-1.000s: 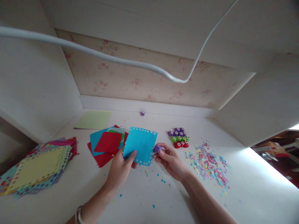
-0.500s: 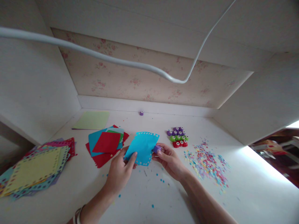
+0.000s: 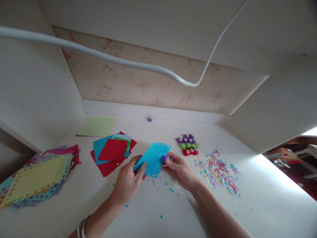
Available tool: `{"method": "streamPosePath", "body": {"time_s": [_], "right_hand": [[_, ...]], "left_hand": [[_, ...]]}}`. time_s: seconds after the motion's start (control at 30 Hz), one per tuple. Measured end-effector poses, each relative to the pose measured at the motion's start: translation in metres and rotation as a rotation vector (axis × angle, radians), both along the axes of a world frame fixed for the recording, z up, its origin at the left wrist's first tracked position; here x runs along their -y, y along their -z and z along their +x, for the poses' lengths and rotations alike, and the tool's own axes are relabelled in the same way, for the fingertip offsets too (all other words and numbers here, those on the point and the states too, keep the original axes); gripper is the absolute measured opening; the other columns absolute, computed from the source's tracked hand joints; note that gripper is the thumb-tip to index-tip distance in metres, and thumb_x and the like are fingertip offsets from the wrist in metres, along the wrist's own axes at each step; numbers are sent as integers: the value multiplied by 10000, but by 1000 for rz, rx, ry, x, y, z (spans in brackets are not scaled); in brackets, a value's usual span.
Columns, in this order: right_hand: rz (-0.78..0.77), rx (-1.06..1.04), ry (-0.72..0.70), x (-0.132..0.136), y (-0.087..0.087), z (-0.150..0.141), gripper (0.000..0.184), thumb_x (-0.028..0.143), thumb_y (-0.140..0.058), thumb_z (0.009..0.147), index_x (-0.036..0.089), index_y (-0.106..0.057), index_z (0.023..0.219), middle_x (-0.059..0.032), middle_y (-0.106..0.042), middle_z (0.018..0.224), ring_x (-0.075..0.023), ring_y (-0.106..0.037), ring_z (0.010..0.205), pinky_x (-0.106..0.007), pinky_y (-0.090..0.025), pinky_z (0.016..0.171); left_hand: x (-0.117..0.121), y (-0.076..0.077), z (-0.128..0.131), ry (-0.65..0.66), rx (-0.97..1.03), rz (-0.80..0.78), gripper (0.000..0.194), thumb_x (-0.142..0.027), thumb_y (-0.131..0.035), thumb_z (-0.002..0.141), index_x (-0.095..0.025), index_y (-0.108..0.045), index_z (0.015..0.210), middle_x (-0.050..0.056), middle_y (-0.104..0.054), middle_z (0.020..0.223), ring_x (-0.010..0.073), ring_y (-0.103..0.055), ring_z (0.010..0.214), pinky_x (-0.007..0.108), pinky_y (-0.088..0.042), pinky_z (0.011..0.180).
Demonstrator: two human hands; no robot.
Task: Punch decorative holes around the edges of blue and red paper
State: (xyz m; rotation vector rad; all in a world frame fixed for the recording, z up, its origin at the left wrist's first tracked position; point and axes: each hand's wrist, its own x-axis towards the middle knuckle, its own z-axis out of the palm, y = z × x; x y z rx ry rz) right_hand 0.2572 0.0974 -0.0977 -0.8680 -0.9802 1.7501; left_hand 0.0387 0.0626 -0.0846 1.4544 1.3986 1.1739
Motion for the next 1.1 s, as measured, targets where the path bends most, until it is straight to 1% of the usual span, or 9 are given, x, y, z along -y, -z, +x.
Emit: {"method": "streamPosePath", "body": {"time_s": [0.1,0.2,0.43,0.53,0.67,0.87,1.1], "right_hand": [[-4,-39,-2,1,-3,-3,319,362,-829,783,190,-689,1011,-49,-704,971,-189,-670,906,-376,-523,902],[-14,-60,-15,1,-3,-4,283,363,-808,808,188,-698,1000,-59,-714,991,-190,-671,921,-370,-516,913],[-29,-98,41,2,1,-9,194,347,-786,830,195,-713,927,-43,-697,938,-173,-653,870,-321,-528,851],[-30,-99,40,2,1,-10,182,348,-783,829,202,-714,914,-47,-697,940,-180,-647,868,-323,-528,852],[-10,-112,27,3,-1,-12,185,335,-777,840,196,-721,948,-53,-701,961,-181,-643,886,-322,-516,875],[2,-128,32,3,-1,-14,181,350,-768,845,188,-725,914,-53,-693,912,-185,-631,835,-320,-516,816],[45,-90,82,2,-2,-16,177,327,-778,834,162,-730,874,-29,-681,814,-151,-582,734,-277,-476,726]], "left_hand": [[0,-2,2,14,42,-18,331,-456,-630,871,-204,-651,1083,43,-751,821,209,-726,590,251,-556,546],[0,-2,2,12,66,-40,342,-462,-638,860,-196,-652,1075,43,-746,806,212,-723,585,256,-556,544],[1,0,3,29,47,-49,337,-464,-614,879,-198,-627,1086,34,-744,807,200,-725,589,258,-557,556],[0,0,3,26,43,-51,326,-464,-613,882,-195,-624,1065,24,-732,760,201,-721,585,261,-555,562],[-1,0,4,34,53,-58,312,-465,-610,883,-192,-629,1033,27,-730,743,201,-712,575,267,-556,562],[-1,4,4,56,77,-91,347,-484,-609,885,-201,-610,1086,40,-747,814,217,-727,603,283,-574,564],[0,6,4,68,64,-100,389,-497,-607,877,-190,-600,1114,39,-752,812,225,-729,600,296,-578,571]]}}
